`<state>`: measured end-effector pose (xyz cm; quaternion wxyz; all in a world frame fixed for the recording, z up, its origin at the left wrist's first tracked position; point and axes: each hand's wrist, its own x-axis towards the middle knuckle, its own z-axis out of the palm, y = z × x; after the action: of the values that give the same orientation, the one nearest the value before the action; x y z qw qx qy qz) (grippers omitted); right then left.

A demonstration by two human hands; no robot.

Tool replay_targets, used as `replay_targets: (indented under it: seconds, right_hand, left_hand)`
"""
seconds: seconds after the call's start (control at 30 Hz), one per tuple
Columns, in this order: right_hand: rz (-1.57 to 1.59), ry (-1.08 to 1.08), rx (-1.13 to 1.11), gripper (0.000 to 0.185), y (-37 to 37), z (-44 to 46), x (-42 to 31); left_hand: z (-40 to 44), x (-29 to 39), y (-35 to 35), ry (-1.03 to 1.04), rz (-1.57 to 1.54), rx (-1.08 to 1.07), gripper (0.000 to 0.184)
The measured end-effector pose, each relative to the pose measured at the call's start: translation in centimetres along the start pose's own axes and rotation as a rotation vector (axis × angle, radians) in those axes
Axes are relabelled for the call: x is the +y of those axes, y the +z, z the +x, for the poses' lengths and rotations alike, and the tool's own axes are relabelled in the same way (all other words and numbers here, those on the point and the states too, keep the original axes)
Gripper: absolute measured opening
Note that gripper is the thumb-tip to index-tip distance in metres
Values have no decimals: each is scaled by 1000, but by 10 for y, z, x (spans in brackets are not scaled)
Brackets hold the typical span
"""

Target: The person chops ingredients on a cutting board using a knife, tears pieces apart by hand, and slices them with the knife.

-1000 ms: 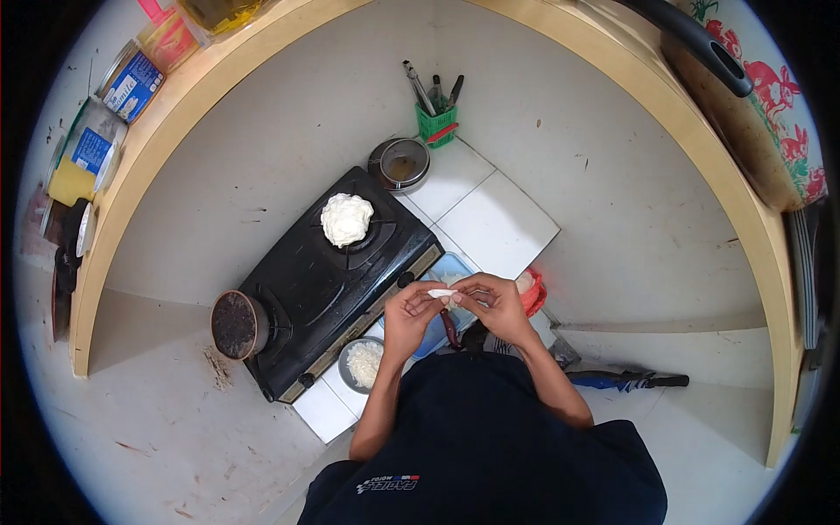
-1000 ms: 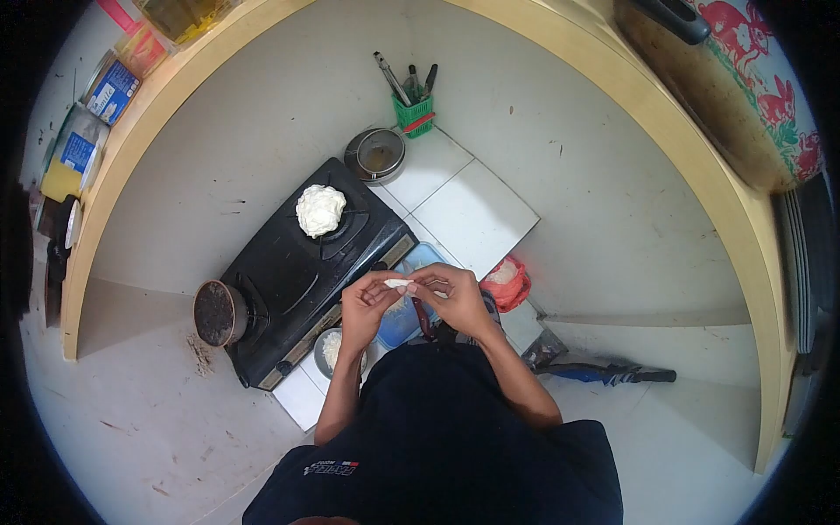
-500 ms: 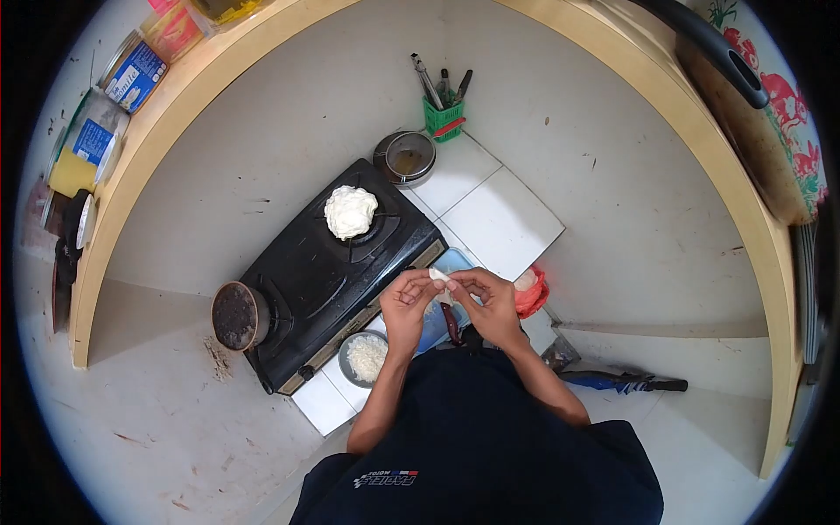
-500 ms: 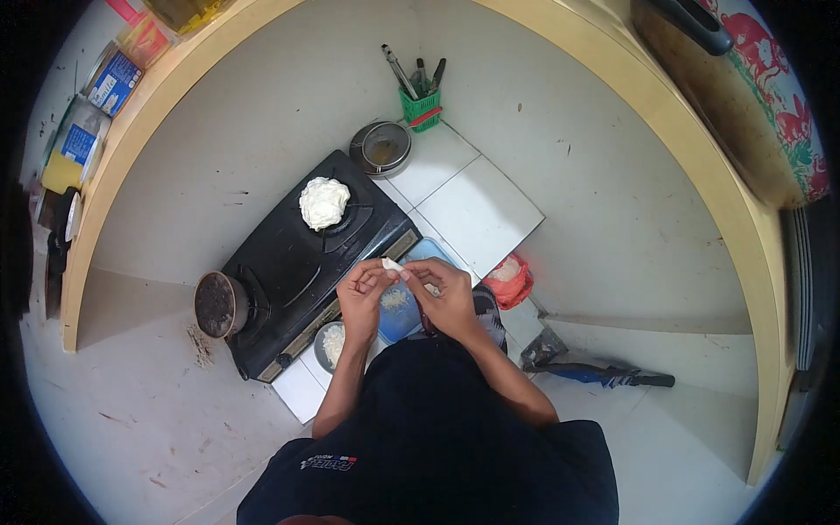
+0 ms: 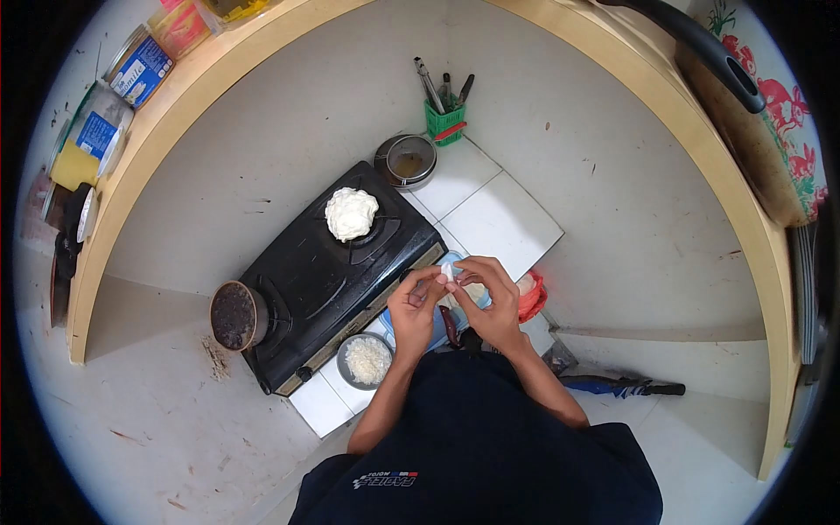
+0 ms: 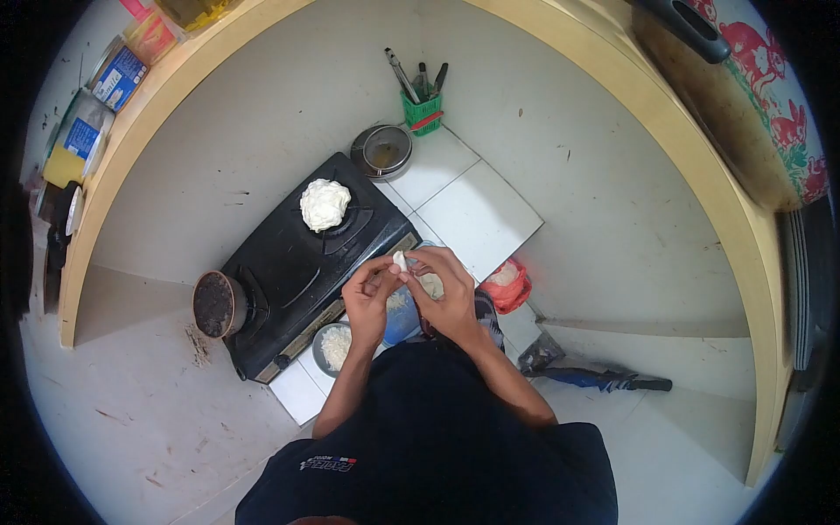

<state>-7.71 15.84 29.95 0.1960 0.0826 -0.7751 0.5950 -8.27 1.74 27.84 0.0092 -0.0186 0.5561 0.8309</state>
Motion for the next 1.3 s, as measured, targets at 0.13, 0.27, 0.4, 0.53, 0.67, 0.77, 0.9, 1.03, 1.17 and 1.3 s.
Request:
replay_targets:
  seconds: [0.13, 0.27, 0.4, 0.53, 0.67, 0.77, 0.9, 1.03, 1.17, 1.3]
  right_hand:
    - [-90, -123, -32, 37, -3, 2, -1]
    - [-102, -151, -49, 38, -1, -1, 1]
    - [-105, -134, -69, 36, -2, -2, 2]
    - [-127, -135, -104, 36, -6, 1, -2]
    - [-140, -131, -53, 36, -6, 2, -10]
    - [-166, -188, -13, 39, -3, -3, -6]
    - [-197, -222, -17, 42, -3, -6, -5]
    - [-112, -155, -64, 43, -4, -7, -2]
    - [-76, -127, -61, 40, -1, -6, -5]
    - [-58, -57, -76, 31, 1, -7, -9]
  left_hand:
    - [2, 8, 5, 15, -21, -16, 25]
    - [6, 10, -2, 67, 54, -45, 32]
    - [8, 18, -4, 40, 140, -69, 34]
    - [11, 22, -11, -9, 192, -125, 34]
    - [12, 29, -10, -30, 183, -115, 32]
    - [11, 33, -9, -52, 157, -136, 33]
    - [10, 35, -8, -63, 178, -172, 38]
    - [9, 35, -4, -25, 135, -155, 43]
    - [8, 36, -5, -4, 115, -183, 44]
    - [9, 32, -7, 20, 157, -143, 41]
